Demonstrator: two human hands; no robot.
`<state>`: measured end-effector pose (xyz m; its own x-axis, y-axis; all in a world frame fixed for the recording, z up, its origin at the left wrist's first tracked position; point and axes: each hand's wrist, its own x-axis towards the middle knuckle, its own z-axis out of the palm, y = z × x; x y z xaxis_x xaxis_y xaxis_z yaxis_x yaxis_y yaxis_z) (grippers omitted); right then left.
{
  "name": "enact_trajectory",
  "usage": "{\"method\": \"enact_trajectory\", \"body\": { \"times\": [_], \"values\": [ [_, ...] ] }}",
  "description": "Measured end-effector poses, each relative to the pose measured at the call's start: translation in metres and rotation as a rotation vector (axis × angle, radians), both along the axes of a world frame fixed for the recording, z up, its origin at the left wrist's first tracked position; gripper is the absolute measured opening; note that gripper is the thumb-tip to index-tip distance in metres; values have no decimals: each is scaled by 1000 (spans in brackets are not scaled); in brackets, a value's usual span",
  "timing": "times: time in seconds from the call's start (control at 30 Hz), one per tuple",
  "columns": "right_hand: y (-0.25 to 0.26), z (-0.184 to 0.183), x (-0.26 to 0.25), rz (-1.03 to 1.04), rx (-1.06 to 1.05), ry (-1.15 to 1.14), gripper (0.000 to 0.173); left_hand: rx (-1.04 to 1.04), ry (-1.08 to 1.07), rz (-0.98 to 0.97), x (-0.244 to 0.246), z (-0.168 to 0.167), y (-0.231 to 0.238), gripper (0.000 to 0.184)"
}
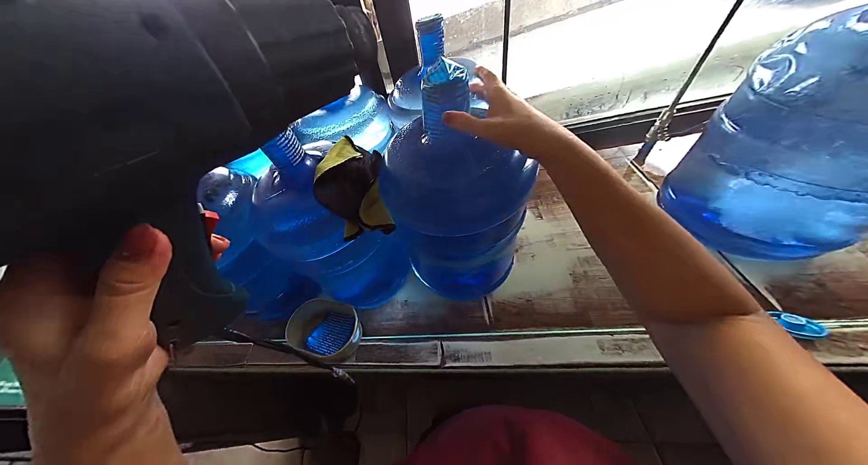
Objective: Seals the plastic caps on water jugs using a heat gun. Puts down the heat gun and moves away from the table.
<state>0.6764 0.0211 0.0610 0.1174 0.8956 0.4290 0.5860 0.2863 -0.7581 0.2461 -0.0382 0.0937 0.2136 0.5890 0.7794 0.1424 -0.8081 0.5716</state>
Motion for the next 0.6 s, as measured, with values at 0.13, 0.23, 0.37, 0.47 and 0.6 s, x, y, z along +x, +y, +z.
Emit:
{"method": "enact_trajectory", "body": {
  "times": [0.13,0.23,0.37,0.47,0.6],
  "values": [
    [17,-1,4,186,7,69,80,83,198,98,13,20,4,37],
    [26,-11,9,250,107,20,54,101,314,120,23,31,11,38],
    [26,-14,11,201,90,-72,56,122,418,234,33,35,19,45],
    [24,-14,10,168,58,-107,60,122,466,277,40,38,19,49],
    [23,-13,9,144,36,-139,60,157,519,302,47,41,18,50]
  ]
}}
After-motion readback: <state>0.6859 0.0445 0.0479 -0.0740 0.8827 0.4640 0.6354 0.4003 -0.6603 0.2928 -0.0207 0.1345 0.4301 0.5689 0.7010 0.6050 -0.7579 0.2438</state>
